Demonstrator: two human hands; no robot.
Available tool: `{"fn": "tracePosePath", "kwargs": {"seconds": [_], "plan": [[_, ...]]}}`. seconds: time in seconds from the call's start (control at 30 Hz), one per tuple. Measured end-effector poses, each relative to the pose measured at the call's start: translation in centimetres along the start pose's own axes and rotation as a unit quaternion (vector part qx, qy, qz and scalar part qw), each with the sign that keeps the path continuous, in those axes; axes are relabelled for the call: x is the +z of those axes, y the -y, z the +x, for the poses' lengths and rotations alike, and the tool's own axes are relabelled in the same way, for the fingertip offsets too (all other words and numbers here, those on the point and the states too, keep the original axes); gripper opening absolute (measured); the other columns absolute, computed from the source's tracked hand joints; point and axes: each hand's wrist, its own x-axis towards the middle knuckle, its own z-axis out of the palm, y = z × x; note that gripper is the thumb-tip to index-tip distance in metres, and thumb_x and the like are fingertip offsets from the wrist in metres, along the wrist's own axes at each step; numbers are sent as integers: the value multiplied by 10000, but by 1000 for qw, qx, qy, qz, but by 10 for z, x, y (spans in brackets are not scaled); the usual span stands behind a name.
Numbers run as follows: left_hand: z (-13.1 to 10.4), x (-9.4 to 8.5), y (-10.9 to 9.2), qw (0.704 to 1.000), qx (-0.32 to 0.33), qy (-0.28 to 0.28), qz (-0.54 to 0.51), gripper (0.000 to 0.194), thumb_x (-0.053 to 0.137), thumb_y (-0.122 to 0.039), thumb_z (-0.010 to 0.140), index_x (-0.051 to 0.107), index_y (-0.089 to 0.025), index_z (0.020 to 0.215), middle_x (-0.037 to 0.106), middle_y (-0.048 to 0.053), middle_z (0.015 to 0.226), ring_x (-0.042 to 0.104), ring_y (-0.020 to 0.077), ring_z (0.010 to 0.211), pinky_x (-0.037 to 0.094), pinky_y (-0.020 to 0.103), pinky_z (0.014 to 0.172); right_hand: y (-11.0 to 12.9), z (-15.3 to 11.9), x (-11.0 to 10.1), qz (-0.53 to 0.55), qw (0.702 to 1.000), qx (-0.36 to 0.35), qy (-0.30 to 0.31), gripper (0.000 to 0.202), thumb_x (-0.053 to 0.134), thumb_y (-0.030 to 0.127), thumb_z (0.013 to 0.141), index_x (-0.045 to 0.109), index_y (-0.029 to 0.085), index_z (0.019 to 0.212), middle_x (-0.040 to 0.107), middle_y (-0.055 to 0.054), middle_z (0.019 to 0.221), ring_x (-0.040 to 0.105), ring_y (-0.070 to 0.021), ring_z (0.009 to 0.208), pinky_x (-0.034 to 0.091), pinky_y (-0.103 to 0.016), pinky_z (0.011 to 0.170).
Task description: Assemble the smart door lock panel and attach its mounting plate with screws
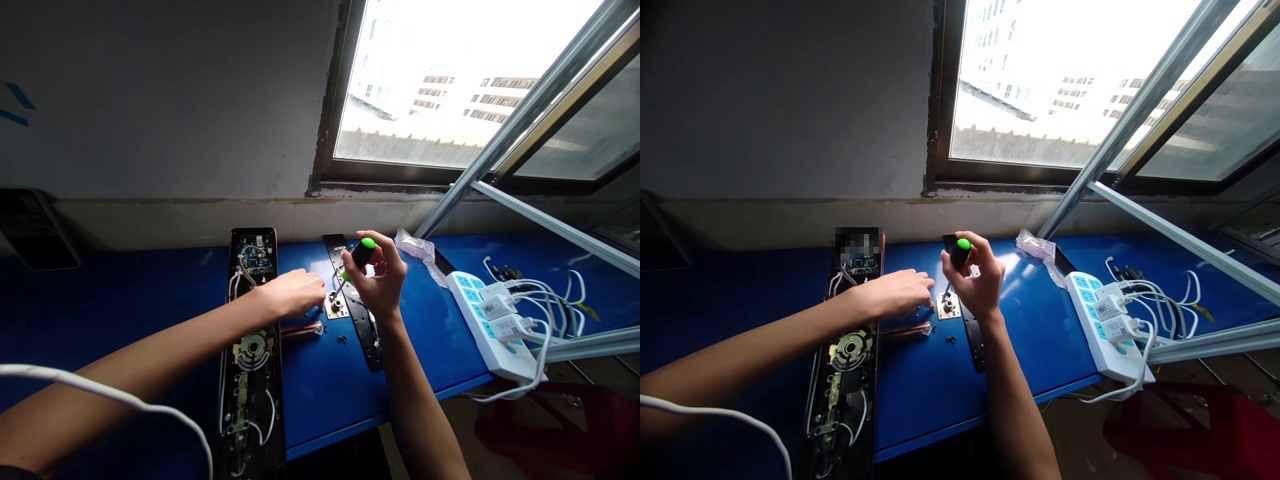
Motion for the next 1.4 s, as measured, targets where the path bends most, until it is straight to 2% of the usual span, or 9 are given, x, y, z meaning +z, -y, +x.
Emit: {"fn": "tracePosePath", "kwargs": {"seconds": [0.13,0.33,0.47,0.57,0.7,0.83,1.03,1.2,1.4], "plan": [[1,-1,-1,999,10,39,29,236,617,-19,871,774,-169,779,710,81,808,642,218,810,415,309,666,0,-1,-1,3,1000,3,13,346,765,306,873,631,270,1189,649,48,754,597,-124,548,501,-294,516],[1,-1,-2,998,28,44,39,231,602,-42,907,784,-178,872,713,80,889,629,204,791,417,314,668,5,0,-1,14,999,0,50,328,773,277,841,636,261,1138,656,55,751,607,-115,548,492,-271,496],[1,0,-1,997,37,57,41,210,633,-45,872,768,-178,783,695,57,831,585,181,674,395,315,622,6,0,-1,23,997,3,80,321,754,261,845,623,263,1138,648,63,728,601,-113,540,491,-265,492],[1,0,-1,997,33,56,44,211,634,-39,861,746,-168,738,682,61,798,591,191,694,391,312,625,5,-2,1,22,995,7,93,323,754,277,849,618,266,1141,627,71,713,564,-103,521,488,-264,501],[1,1,0,997,26,47,46,212,617,-33,863,745,-167,760,699,72,811,608,200,729,395,302,634,4,-3,3,22,995,9,95,335,762,270,843,617,265,1145,630,72,719,561,-100,526,496,-265,521],[0,0,0,997,14,47,52,214,606,-8,815,701,-150,687,701,68,763,585,181,642,388,300,598,5,-3,4,27,995,6,94,344,777,237,823,630,261,1133,630,77,707,570,-101,522,499,-268,527],[-3,-9,-4,998,1,31,58,218,584,9,812,713,-142,721,720,81,813,617,198,687,402,316,602,5,-1,1,34,998,6,51,341,790,250,817,637,252,1122,677,46,769,637,-124,566,533,-283,524],[-25,-31,-7,999,-16,-19,39,160,623,-74,907,761,-147,872,711,96,930,644,238,892,476,345,745,16,7,2,66,997,7,31,314,763,308,870,607,255,1138,659,46,758,649,-132,572,562,-294,515],[-79,-48,-6,990,-3,-126,-56,99,719,-186,936,786,-189,1010,710,66,1002,601,237,1047,518,347,862,53,28,9,83,994,-40,56,322,776,300,865,612,279,1141,664,41,782,668,-149,616,590,-317,525]]}}
